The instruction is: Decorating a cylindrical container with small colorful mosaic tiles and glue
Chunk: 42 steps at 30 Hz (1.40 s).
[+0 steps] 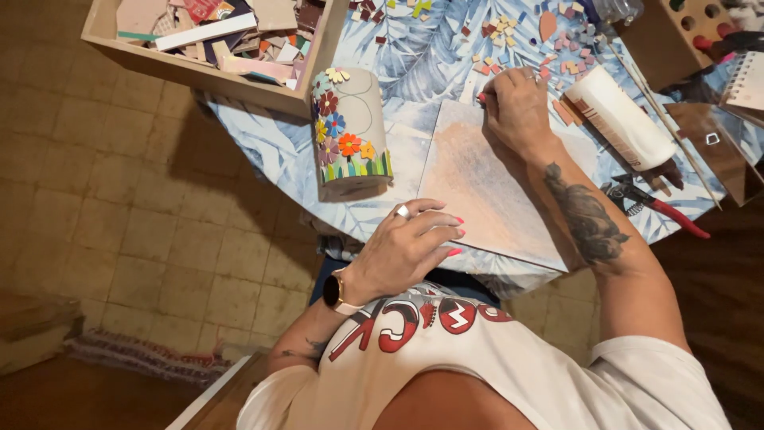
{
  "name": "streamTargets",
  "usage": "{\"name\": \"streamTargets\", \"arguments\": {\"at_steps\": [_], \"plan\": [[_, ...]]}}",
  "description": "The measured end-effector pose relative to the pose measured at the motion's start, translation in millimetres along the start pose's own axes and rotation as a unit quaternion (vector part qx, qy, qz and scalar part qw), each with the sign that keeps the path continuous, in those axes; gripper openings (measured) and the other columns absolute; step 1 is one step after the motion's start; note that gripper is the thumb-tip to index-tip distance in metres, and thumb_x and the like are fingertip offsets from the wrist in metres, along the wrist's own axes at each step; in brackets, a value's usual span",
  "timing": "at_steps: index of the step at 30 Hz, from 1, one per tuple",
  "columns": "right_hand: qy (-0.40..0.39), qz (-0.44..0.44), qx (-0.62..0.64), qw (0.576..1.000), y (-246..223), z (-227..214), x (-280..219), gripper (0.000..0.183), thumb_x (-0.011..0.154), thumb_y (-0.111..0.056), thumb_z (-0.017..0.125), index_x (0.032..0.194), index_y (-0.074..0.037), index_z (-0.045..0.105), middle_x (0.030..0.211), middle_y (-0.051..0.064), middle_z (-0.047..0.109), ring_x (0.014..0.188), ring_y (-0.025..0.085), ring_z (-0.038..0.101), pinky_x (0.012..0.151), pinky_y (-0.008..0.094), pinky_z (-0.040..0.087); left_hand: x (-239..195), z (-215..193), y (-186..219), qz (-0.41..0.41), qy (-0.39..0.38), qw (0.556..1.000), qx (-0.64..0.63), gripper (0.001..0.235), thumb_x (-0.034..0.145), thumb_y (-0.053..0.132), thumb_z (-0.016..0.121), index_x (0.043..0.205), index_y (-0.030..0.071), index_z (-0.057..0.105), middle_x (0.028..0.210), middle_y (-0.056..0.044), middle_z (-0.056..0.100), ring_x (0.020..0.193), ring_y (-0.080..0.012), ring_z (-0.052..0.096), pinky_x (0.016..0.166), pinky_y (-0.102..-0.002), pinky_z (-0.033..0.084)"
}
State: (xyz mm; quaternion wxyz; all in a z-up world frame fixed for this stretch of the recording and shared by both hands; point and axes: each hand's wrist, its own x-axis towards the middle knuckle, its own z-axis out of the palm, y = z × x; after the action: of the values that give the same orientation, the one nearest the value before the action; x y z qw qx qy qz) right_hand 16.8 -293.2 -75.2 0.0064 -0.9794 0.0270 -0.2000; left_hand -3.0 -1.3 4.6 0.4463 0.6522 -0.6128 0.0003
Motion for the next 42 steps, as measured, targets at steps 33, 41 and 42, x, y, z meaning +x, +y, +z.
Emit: {"name": "streamTargets", "arguments": {"at_steps": [33, 41, 42], "plan": [[-0.034, 0.167, 0.653, 0.738, -101.8, -164.4, -82.2, 0.031, 0.068, 0.005, 0.067, 0.092, 0.006, 0.047, 0.074, 0.013, 0.058, 0.068, 0.013, 0.059, 0.063, 0.025, 0.052, 24.1, 19.2, 39.7, 0.006, 0.193, 0.974, -0.116, 0.014, 0.080, 0.007, 0.059, 0.094, 0.004, 0.062, 0.087, -0.011, 0.064, 0.086, -0.0293, 0.062, 0.072, -0.035, 0.051], [-0.116, 0.082, 0.501, 0.854, -113.2, -175.2, -86.3, 0.036, 0.094, -0.025, 0.040, 0.066, -0.007, 0.056, 0.048, 0.001, 0.045, 0.051, 0.008, 0.039, 0.050, 0.022, 0.039, 20.9, 22.2, 41.4, 0.012, 0.239, 0.970, -0.043, 0.012, 0.078, 0.010, 0.063, 0.089, 0.007, 0.063, 0.083, -0.007, 0.065, 0.079, -0.0238, 0.064, 0.064, -0.029, 0.052], [-0.117, 0.084, 0.501, 0.854, -114.6, -176.1, -86.3, 0.036, 0.094, -0.025, 0.040, 0.066, -0.007, 0.056, 0.048, 0.001, 0.045, 0.051, 0.008, 0.039, 0.050, 0.022, 0.039, 20.6, 23.0, 42.1, 0.011, 0.238, 0.970, -0.045, 0.012, 0.078, 0.010, 0.063, 0.089, 0.007, 0.063, 0.083, -0.007, 0.065, 0.079, -0.0238, 0.064, 0.064, -0.029, 0.052]]}}
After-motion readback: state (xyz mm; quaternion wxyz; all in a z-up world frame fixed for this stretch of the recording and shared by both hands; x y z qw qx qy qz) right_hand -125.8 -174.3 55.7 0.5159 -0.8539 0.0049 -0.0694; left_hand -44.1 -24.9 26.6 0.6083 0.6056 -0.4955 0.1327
